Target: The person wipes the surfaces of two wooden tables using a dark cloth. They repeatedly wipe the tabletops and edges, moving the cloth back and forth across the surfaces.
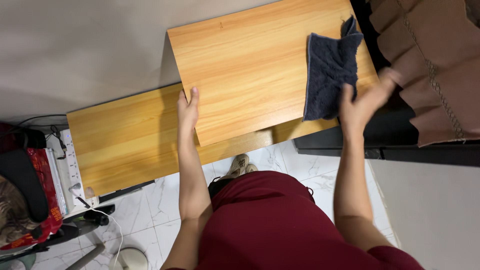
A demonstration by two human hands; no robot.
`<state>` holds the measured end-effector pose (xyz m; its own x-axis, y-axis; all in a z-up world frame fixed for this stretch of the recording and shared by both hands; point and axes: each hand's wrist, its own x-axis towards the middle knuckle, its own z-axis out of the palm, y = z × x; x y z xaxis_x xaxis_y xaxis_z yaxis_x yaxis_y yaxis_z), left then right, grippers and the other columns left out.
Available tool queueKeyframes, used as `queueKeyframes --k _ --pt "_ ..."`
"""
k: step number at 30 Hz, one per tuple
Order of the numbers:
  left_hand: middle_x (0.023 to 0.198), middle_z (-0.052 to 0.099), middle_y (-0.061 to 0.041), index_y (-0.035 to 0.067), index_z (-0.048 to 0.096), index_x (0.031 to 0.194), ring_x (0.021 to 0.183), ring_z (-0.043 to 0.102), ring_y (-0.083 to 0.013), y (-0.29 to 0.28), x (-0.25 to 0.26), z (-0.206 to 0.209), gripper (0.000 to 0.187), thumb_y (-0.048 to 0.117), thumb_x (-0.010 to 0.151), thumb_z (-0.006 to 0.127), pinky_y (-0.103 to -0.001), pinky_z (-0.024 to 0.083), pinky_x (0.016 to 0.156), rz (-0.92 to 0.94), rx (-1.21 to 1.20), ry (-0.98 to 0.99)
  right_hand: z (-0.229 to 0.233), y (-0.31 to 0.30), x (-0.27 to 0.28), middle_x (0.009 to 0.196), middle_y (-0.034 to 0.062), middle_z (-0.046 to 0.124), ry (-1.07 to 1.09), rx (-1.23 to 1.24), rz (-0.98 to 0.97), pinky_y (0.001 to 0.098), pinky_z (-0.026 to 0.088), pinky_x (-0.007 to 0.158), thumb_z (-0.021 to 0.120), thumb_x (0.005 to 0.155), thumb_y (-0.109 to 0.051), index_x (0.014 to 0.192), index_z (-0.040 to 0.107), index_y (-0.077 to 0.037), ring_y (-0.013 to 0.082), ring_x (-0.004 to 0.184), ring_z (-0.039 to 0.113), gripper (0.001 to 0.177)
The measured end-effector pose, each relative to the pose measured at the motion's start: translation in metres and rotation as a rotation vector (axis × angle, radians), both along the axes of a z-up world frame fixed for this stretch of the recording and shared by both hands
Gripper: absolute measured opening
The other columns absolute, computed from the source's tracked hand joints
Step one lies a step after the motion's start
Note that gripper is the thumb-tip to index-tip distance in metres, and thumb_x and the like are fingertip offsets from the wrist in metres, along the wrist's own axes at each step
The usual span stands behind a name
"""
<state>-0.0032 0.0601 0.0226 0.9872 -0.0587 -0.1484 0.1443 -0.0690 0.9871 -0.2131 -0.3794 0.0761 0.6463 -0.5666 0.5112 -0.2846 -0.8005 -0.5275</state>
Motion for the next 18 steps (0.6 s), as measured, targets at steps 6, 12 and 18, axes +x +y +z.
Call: queueKeyframes --k 6,12,18 --pt "0.130 0.072 -0.020 -0.005 0.059 0.135 0.119 0.068 -0.0313 -0.013 0.004 0.003 0.057 0.042 0.102 0.059 -0.038 0.050 0.102 0.070 0.055 -0.102 0.016 0.007 0.112 0.170 0.0336 0.007 0.507 -0.082 0.068 0.0719 -0.002 0.125 0.049 0.107 -0.057 0.167 0.030 0.003 0.0474 0.161 0.000 0.087" --pt "0.128 0.069 -0.022 -0.002 0.055 0.137 0.121 0.066 -0.0369 -0.012 -0.004 0.025 0.058 0.046 0.103 0.050 -0.041 0.050 0.100 0.041 0.247 -0.059 0.011 0.078 0.237 0.168 0.0306 0.013 0.524 -0.154 0.152 0.0677 -0.002 0.122 0.039 0.104 -0.060 0.161 0.030 0.003 0.0502 0.155 0.003 0.085" --pt "0.125 0.072 -0.025 -0.001 0.063 0.132 0.116 0.068 -0.0397 -0.010 0.010 -0.005 0.059 0.043 0.111 0.031 -0.042 0.052 0.101 0.086 0.291 -0.092 0.036 0.259 0.166 0.154 0.0228 0.048 0.134 -0.371 1.055 0.0609 0.021 0.118 0.057 0.097 -0.033 0.147 0.053 -0.003 0.0396 0.145 0.040 0.058"
